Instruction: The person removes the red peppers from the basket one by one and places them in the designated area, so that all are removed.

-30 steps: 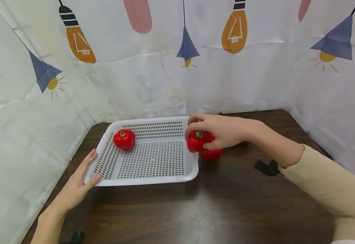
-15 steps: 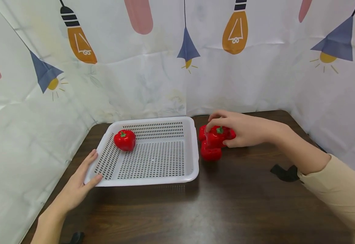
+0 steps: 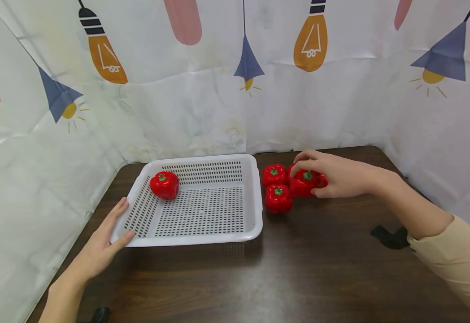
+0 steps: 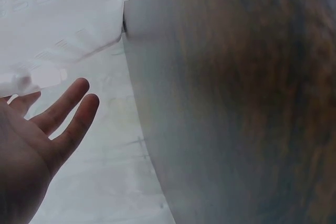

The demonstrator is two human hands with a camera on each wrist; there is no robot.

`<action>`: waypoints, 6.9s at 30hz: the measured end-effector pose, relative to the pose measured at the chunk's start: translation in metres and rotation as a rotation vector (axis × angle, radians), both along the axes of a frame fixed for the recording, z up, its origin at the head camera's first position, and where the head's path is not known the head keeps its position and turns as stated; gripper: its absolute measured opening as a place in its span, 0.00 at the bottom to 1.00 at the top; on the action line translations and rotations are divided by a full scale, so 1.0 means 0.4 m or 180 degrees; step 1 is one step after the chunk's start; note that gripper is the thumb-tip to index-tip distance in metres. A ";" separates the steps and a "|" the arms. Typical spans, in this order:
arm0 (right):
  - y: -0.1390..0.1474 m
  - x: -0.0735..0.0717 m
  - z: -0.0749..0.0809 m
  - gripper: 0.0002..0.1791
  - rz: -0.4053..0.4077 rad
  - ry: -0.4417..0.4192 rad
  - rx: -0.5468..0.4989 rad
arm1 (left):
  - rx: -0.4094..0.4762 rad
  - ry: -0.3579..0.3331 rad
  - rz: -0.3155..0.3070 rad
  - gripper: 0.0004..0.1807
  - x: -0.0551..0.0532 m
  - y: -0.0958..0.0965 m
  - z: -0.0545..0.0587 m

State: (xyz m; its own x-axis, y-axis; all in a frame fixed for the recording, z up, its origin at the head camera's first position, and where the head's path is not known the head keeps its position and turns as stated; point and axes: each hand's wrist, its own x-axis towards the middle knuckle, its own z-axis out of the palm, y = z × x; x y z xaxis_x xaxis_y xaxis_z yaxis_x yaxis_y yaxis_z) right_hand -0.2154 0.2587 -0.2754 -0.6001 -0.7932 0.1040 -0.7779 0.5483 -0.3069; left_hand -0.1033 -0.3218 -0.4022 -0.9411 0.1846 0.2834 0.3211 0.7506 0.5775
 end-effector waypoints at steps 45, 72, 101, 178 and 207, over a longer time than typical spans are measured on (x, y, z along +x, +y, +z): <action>0.054 -0.050 -0.221 0.31 -0.0151 -0.0333 -0.0181 | -0.0011 0.0004 0.0030 0.44 0.002 0.003 -0.001; 0.035 -0.050 -0.217 0.27 -0.0086 0.0176 -0.0156 | 0.0042 -0.0037 0.0030 0.45 0.005 0.003 -0.001; -0.180 -0.099 -0.064 0.21 0.0392 0.0519 -0.0152 | 0.0015 -0.0131 0.0082 0.45 0.002 0.005 0.003; -0.840 -0.189 -0.080 0.40 0.0899 -0.0225 0.0781 | 0.0062 -0.0040 0.0070 0.45 0.010 -0.002 0.006; -0.934 -0.193 -0.175 0.43 0.0602 0.0045 0.1086 | 0.0060 -0.0050 0.0045 0.44 0.002 0.012 0.003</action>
State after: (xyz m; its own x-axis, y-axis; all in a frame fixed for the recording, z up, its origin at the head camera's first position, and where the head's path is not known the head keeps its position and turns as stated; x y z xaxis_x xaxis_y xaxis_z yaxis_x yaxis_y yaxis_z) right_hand -0.2924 -0.1151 -0.3454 -0.4404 -0.8801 -0.1776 -0.8779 0.4635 -0.1201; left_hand -0.1027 -0.3170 -0.4011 -0.9479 0.1660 0.2718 0.3013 0.7439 0.5966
